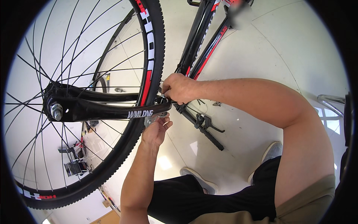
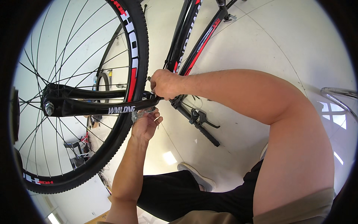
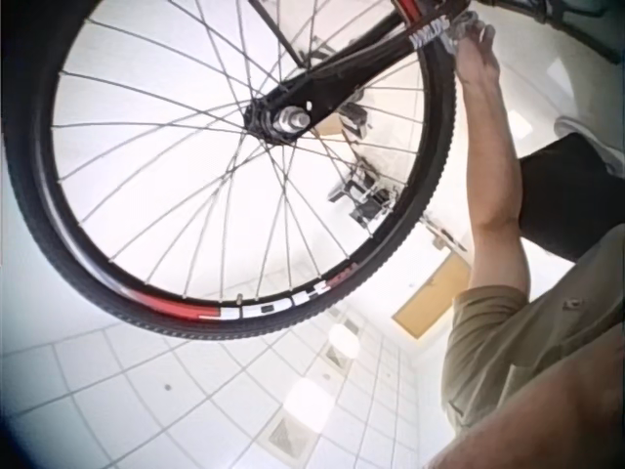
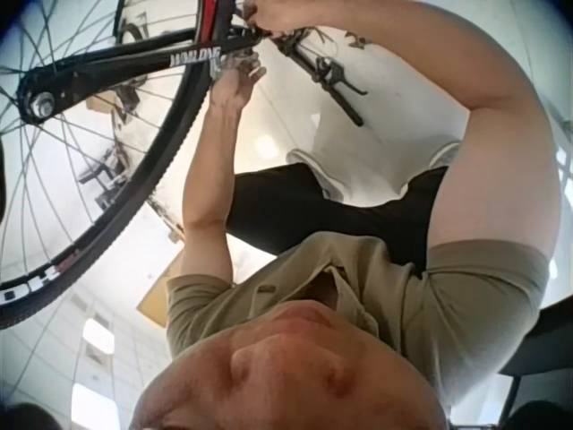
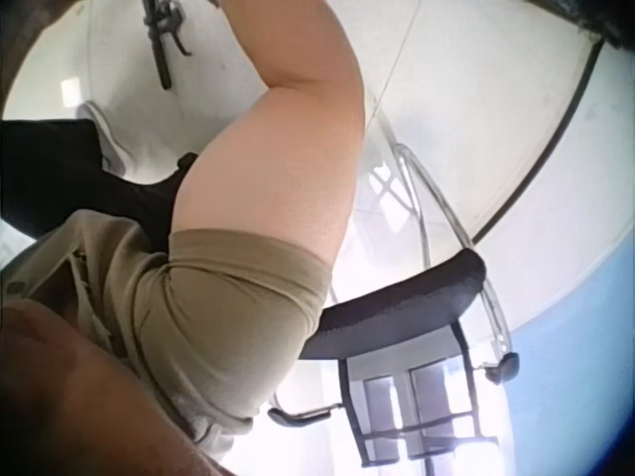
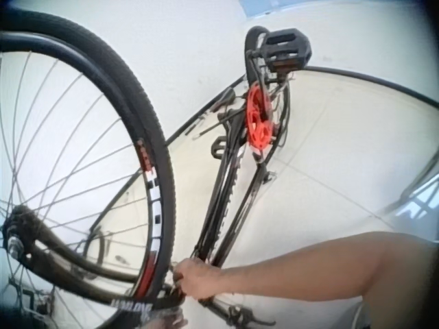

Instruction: The person adjusts the front brake caliper on a bicycle using a wrench, then removes the seat and repositions the bike. They handle the handlebars and pedals while seated on the floor.

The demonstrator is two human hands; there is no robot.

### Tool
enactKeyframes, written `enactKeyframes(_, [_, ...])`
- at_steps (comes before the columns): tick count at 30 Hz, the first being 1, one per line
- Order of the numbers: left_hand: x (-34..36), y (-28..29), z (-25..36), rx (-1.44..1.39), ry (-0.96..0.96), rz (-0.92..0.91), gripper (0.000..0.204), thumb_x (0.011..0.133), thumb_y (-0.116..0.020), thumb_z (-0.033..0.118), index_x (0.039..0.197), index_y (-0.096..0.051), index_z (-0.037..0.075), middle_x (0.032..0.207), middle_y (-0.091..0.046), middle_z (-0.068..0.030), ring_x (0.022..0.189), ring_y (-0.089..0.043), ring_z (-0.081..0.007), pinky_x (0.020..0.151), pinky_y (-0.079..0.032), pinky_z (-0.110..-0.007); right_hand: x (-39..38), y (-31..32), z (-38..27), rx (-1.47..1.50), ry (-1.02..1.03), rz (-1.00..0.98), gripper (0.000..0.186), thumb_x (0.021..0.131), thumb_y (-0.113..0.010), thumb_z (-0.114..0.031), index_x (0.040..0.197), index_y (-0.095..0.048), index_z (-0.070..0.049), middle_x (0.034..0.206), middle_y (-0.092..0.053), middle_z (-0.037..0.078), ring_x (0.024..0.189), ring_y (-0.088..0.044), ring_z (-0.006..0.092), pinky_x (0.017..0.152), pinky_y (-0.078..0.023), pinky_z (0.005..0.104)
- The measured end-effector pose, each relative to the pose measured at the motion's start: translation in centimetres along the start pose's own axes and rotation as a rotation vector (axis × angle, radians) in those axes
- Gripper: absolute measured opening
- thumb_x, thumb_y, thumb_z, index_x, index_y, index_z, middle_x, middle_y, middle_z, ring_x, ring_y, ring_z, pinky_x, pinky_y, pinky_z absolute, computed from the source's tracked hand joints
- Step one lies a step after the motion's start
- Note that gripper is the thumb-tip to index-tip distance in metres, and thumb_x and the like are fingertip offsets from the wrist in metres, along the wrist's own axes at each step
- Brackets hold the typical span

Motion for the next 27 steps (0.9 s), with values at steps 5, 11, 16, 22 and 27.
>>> enactKeyframes(5, [0.08,0.21,-0.01,0.018,0.011,0.002,0.015,0.101,-0.047,0.018,0.105,-0.061,0.014,0.089,-0.064,-0.0026,0.080,-0.059,-0.0151,0.079,-0.053,-0.038,-0.13,-0.15,0.18,0.085,0.028,0.011,0.020,0.091,-0.057,-0.006,0.107,-0.066,0.003,0.080,-0.067,0.013,0.053,-0.062,0.0169,0.051,-0.051,0.0314])
enactKeyframes(11, [0.25,0.09,-0.07,0.031,0.035,0.028,0.019,0.103,-0.041,0.014,0.109,-0.059,0.015,0.095,-0.065,-0.0053,0.082,-0.059,-0.0164,0.081,-0.052,-0.039,0.49,-0.51,0.48,0.033,0.051,0.016,0.018,0.093,-0.056,-0.007,0.107,-0.064,0.002,0.088,-0.069,0.015,0.067,-0.066,0.0211,0.061,-0.054,0.0340])
enactKeyframes(16, [0.20,0.12,-0.10,0.046,0.035,0.030,0.018,0.103,-0.042,0.015,0.110,-0.059,0.015,0.095,-0.065,-0.0053,0.082,-0.059,-0.0162,0.081,-0.052,-0.039,0.63,-0.64,0.21,-0.197,0.194,0.104,0.018,0.093,-0.056,-0.009,0.105,-0.064,0.002,0.094,-0.069,0.017,0.089,-0.066,0.0278,0.082,-0.052,0.0387])
enactKeyframes(22, [0.52,0.51,-0.17,0.041,0.038,0.041,0.018,0.103,-0.043,0.017,0.112,-0.059,0.015,0.093,-0.066,-0.0047,0.081,-0.059,-0.0160,0.081,-0.052,-0.039,0.46,-0.82,-0.35,-0.258,0.159,0.102,0.017,0.093,-0.057,-0.011,0.102,-0.063,0.002,0.095,-0.068,0.017,0.093,-0.066,0.0283,0.082,-0.051,0.0394])
enactKeyframes(27, [-0.05,0.03,-0.03,0.036,0.031,0.057,0.019,0.103,-0.042,0.016,0.112,-0.059,0.014,0.094,-0.066,-0.0052,0.081,-0.060,-0.0161,0.081,-0.052,-0.039,-0.07,-0.46,-0.10,-0.044,0.082,0.029,0.015,0.093,-0.059,-0.009,0.101,-0.063,0.002,0.094,-0.068,0.014,0.087,-0.065,0.0225,0.073,-0.053,0.0354])
Point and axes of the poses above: each hand's wrist, its own x-axis towards the middle knuckle, its own y-axis out of the back of the hand, z = x × y, the point moved 4 cm from there along x, towards the middle knuckle
